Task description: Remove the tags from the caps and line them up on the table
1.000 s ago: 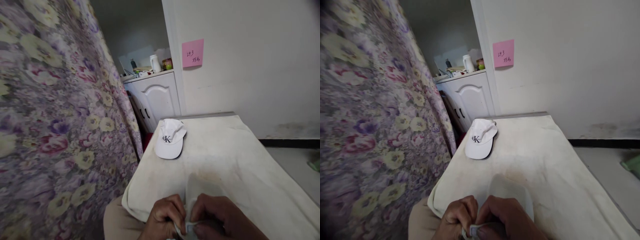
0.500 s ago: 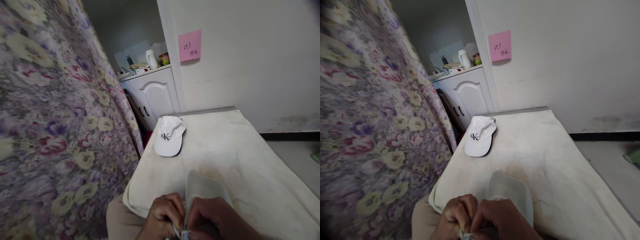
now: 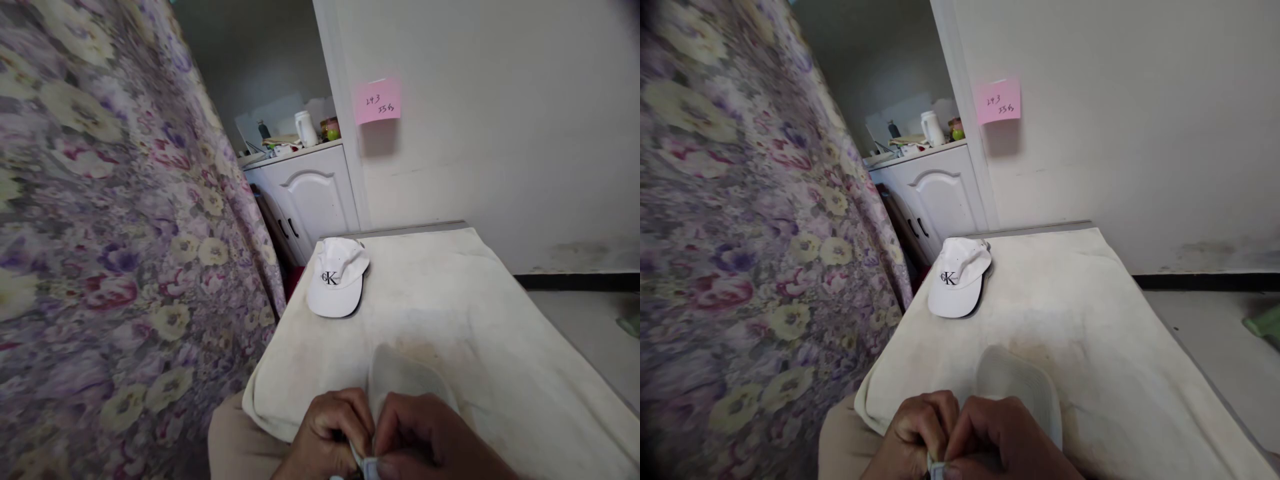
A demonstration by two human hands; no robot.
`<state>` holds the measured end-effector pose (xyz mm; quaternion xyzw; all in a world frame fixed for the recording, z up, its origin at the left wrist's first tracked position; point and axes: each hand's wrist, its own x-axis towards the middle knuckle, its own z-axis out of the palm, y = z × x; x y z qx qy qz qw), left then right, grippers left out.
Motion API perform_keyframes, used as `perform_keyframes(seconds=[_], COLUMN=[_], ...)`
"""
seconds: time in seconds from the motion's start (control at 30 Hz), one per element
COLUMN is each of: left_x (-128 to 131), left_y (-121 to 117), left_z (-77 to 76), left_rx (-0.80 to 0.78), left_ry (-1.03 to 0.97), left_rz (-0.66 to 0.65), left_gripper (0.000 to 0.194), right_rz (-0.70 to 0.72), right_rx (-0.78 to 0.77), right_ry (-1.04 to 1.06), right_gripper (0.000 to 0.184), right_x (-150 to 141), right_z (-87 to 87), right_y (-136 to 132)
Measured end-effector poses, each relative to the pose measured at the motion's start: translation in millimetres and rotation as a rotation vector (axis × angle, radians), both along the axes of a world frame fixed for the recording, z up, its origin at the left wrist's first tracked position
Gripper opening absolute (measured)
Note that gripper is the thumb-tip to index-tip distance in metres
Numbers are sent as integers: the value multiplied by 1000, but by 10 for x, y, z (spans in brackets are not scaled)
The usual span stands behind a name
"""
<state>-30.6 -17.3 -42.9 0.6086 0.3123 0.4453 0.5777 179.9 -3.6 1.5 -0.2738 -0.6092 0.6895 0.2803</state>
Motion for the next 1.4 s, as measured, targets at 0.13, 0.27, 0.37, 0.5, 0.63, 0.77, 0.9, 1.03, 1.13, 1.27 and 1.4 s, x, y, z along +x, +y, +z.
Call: perform_keyframes(seconds=[0.13,0.27,0.37,0.5,0.63,0.77,0.9,1.03,1.13,1.27,1.4], left_x=[14,20,28,48,61,65,85,122,151,177,176], left_y=[5,19,26,32,41,45,35,33,40,49,56], left_z=[-1,26,54,56,-9,-51,-29,6,34,52,22], left_rx=[10,11,-2,-28,-54,-88,-150,-226,-294,-337,-383], left_ry=[6,15,32,63,67,79,74,56,36,14,-5], left_rz=[-5,6,21,23,21,23,16,18,9,-10,12], left_gripper=[26,29,25,24,32,32,35,39,37,34,29], right_rz=[16,7,-12,10,60,105,138,124,67,47,61], right_rx=[-5,-5,7,11,-15,-88,-105,-78,-85,-165,-178], right_ry=[-27,-80,-112,-109,-92,-50,-8,-26,-26,27,60], right_gripper=[16,13,11,13,8,4,4,6,12,19,10], right_x=[-14,-6,15,58,82,81,91,96,76,43,83], right_z=[-37,-31,-19,-1,-8,-101,-217,-247,-227,-238,-362], right_y=[5,14,13,51,133,194,226,242,234,210,216])
